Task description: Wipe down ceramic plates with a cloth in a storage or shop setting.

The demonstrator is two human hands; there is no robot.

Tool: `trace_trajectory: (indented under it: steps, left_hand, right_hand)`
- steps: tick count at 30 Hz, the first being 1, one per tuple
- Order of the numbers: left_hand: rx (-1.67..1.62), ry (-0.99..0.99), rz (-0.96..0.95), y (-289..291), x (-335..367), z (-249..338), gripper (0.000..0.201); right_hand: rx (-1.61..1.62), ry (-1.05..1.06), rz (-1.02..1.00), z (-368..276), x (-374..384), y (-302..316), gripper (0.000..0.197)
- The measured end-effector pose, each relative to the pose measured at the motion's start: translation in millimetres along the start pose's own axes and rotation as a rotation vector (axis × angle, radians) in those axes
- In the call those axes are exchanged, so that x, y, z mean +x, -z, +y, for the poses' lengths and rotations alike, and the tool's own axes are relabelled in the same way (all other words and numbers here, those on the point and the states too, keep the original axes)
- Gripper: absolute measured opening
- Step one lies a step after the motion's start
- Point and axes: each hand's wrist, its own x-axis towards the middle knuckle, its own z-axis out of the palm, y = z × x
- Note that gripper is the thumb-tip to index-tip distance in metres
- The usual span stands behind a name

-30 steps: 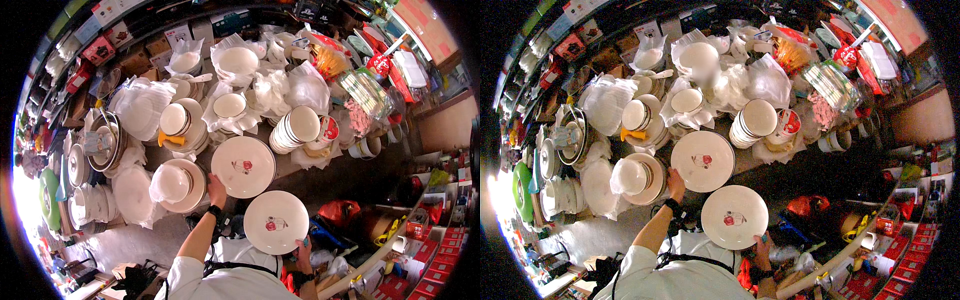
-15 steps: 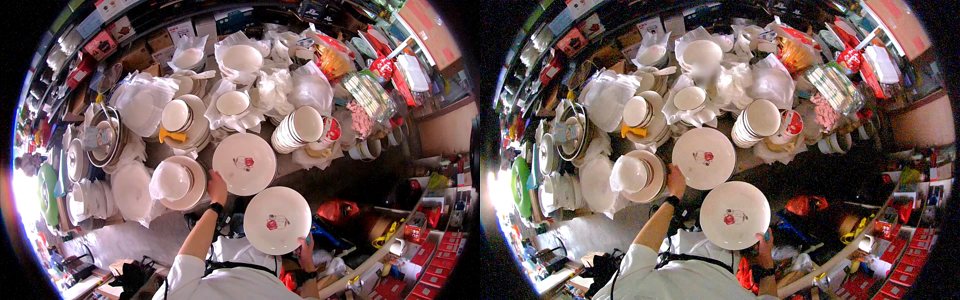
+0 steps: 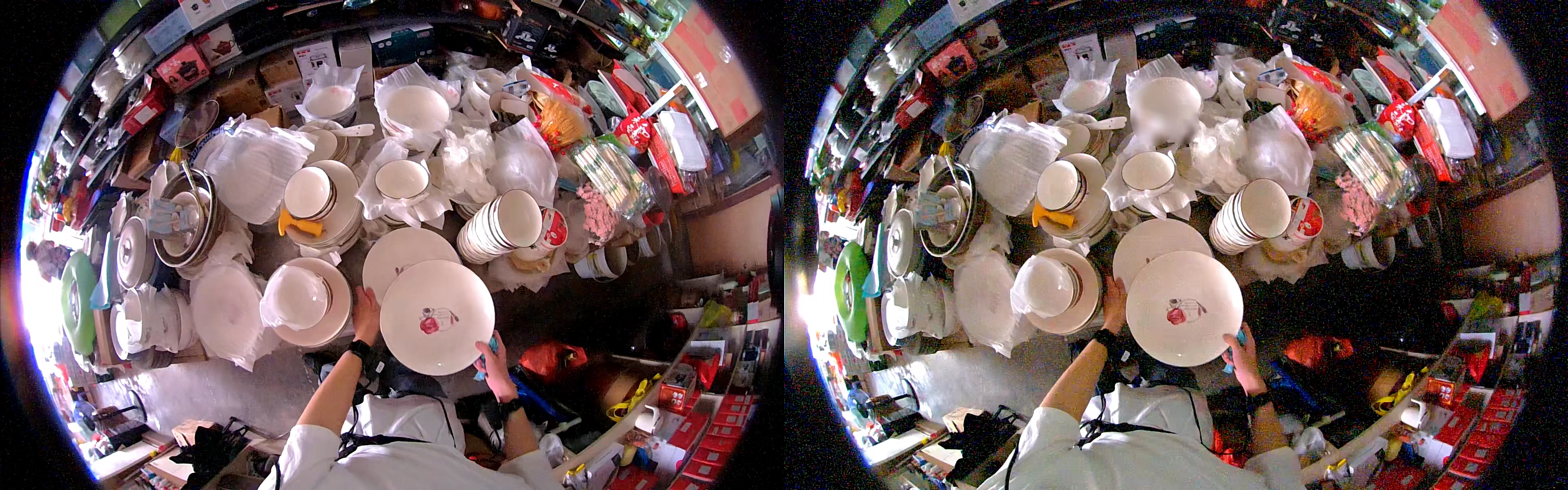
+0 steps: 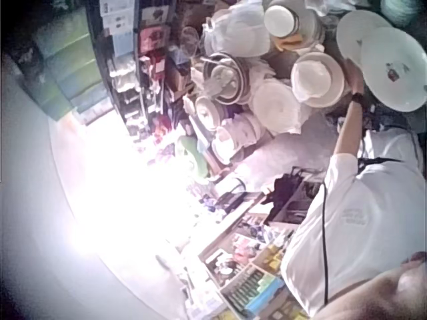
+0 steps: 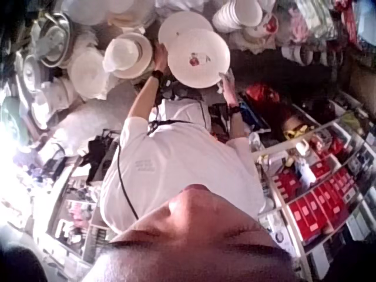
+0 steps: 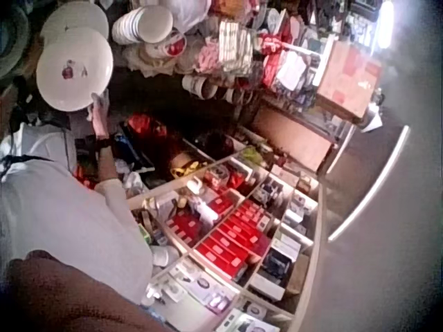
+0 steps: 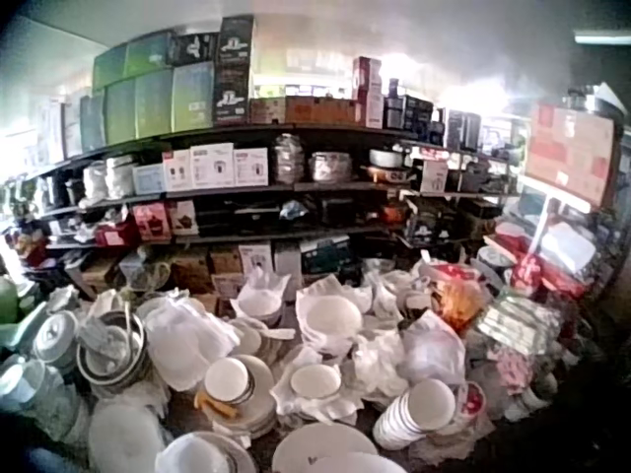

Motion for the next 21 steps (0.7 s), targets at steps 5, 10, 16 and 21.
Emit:
trace_trajectory:
  steps: [5,10,16,21]
  left_hand:
    - [-0.28,-0.033,-0.13,-6,6,-32,0.073]
    - [-0.619,0.263,-0.196,11,-31,-17,0.083]
    - [-0.271,-0.179,-0.003,20,-45,12,0.049]
    - [-0.201,-0.119,-0.002,12,-42,10,0.048]
  right_hand:
    - [0.004,-0.014,-0.118,-6,43,-21,0.035]
    - [0.005,-0.001,-0.131,-10,63,-44,0.033]
    - [-0.01,-0.028,-0.133,-2,78,-47,0.03]
    - [-0.045,-0.038,-0.194,-1,82,-43,0.03]
